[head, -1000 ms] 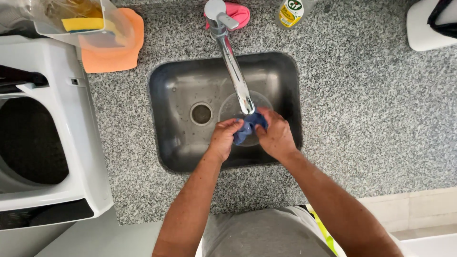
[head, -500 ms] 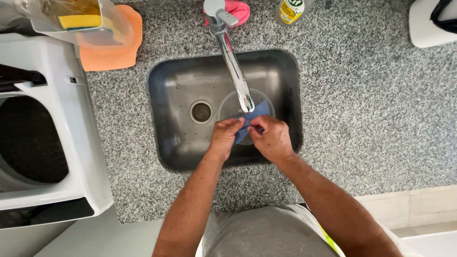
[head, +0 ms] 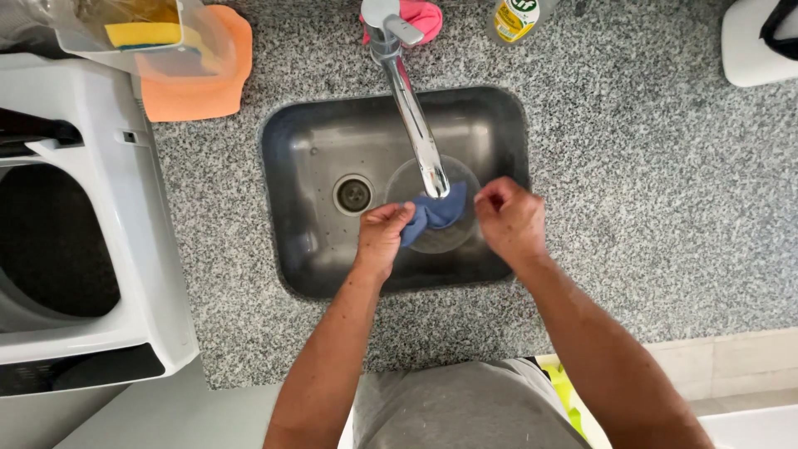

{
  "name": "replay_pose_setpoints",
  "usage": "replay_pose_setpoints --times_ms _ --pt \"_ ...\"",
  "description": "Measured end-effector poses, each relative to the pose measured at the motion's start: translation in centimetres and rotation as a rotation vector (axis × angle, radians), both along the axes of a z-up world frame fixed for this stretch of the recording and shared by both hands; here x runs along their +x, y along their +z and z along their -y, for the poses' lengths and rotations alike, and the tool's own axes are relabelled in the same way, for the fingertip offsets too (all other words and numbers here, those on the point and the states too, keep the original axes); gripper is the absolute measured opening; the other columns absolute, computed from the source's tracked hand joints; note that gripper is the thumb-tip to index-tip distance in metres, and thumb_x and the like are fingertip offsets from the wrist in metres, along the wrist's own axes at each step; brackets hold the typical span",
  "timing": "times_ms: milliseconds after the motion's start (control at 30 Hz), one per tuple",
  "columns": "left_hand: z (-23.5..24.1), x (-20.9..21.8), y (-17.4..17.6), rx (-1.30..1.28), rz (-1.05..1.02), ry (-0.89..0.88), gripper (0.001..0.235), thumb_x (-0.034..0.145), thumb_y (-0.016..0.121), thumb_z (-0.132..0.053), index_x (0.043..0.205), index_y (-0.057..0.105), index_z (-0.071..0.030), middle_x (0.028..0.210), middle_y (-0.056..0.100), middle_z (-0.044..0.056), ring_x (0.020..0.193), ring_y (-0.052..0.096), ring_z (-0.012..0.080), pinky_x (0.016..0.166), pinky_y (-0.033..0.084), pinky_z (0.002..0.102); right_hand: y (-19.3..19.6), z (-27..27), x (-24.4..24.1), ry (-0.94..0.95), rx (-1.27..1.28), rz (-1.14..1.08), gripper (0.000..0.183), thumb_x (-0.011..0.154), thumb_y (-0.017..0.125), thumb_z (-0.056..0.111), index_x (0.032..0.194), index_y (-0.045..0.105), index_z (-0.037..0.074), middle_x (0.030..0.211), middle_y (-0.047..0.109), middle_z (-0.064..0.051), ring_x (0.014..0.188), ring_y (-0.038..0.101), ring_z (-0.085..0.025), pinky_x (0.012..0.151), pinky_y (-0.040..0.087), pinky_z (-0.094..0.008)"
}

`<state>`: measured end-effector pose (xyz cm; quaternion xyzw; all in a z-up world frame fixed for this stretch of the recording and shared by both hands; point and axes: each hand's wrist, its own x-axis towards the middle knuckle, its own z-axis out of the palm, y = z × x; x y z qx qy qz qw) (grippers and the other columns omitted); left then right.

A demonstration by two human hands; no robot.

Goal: Washing and rinsing a blue cloth and a plastic container in a sink

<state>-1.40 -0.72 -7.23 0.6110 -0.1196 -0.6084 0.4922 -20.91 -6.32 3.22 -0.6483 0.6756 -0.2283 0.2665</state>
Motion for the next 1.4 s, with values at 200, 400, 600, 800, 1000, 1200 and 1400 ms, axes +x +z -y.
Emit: replay_pose_setpoints --times_ms 200,400,600,800,1000,1200,1400 --pt "-0.3 -0.4 0.6 -0.089 0.095 -0.115 0.014 0.085 0.084 -0.016 0.076 0.078 -0.008 0.057 0.063 0.0 0.055 0.052 0.0024 0.048 0.041 0.016 -1.7 5.4 -1.2 0.038 -0.07 -0.169 0.008 0.087 0.072 0.013 0.092 0.077 0.016 0.078 0.075 -0.013 0.081 0.073 -0.04 0.071 0.058 -0.053" --pt "0.3 -0.5 3.7 -0.149 0.229 -0.277 0.008 0.084 0.08 -0.012 0.077 0.08 -0.014 0.055 0.061 -0.003 0.055 0.052 0.001 0.048 0.043 0.017 -3.4 8.0 -2.0 0.125 -0.052 -0.422 0.006 0.082 0.078 0.024 0.088 0.076 0.025 0.075 0.075 -0.006 0.075 0.075 -0.036 0.074 0.062 -0.05" --pt "1.3 0.2 7.2 -0.209 0.312 -0.435 0.017 0.086 0.074 -0.013 0.101 0.082 -0.015 0.077 0.073 0.005 0.079 0.063 0.0061 0.071 0.055 0.031 0.9 4.7 0.4 0.172 0.043 -0.316 0.029 0.085 0.064 0.015 0.109 0.077 0.024 0.09 0.077 -0.013 0.088 0.074 -0.04 0.081 0.059 -0.057" --pt "1.7 0.8 12.2 -0.304 0.324 -0.623 0.022 0.086 0.07 -0.013 0.104 0.081 -0.013 0.087 0.077 0.012 0.089 0.07 0.0184 0.08 0.056 0.041 0.4 1.1 2.0 0.652 -0.107 0.008 0.041 0.071 0.06 -0.003 0.108 0.073 0.009 0.111 0.072 -0.016 0.114 0.065 -0.041 0.097 0.054 -0.05" --pt "1.1 2.9 14.6 -0.445 0.465 -0.673 0.021 0.077 0.076 -0.012 0.097 0.08 -0.015 0.076 0.07 0.01 0.074 0.069 0.0247 0.066 0.055 0.038 -2.2 1.0 -1.9 0.63 -0.195 -0.132 0.019 0.072 0.073 0.013 0.09 0.068 0.014 0.109 0.073 -0.006 0.113 0.067 -0.032 0.089 0.055 -0.045" --pt "0.4 4.9 12.0 -0.438 0.907 -0.702 0.03 0.068 0.084 -0.014 0.094 0.071 -0.007 0.082 0.066 0.015 0.08 0.069 0.0404 0.069 0.056 0.048 1.5 0.7 -4.0 0.466 -0.213 -0.094 0.016 0.086 0.071 0.014 0.101 0.066 0.016 0.087 0.068 -0.009 0.086 0.069 -0.034 0.077 0.055 -0.046" --pt "-0.3 4.7 10.9 -0.61 1.109 -0.611 0.03 0.067 0.084 -0.01 0.088 0.062 -0.006 0.08 0.06 0.012 0.079 0.066 0.0404 0.071 0.056 0.049 9.3 -0.3 -2.3 0.325 -0.121 0.116 0.018 0.089 0.07 0.007 0.104 0.067 0.017 0.07 0.062 -0.009 0.064 0.066 -0.035 0.061 0.052 -0.043"
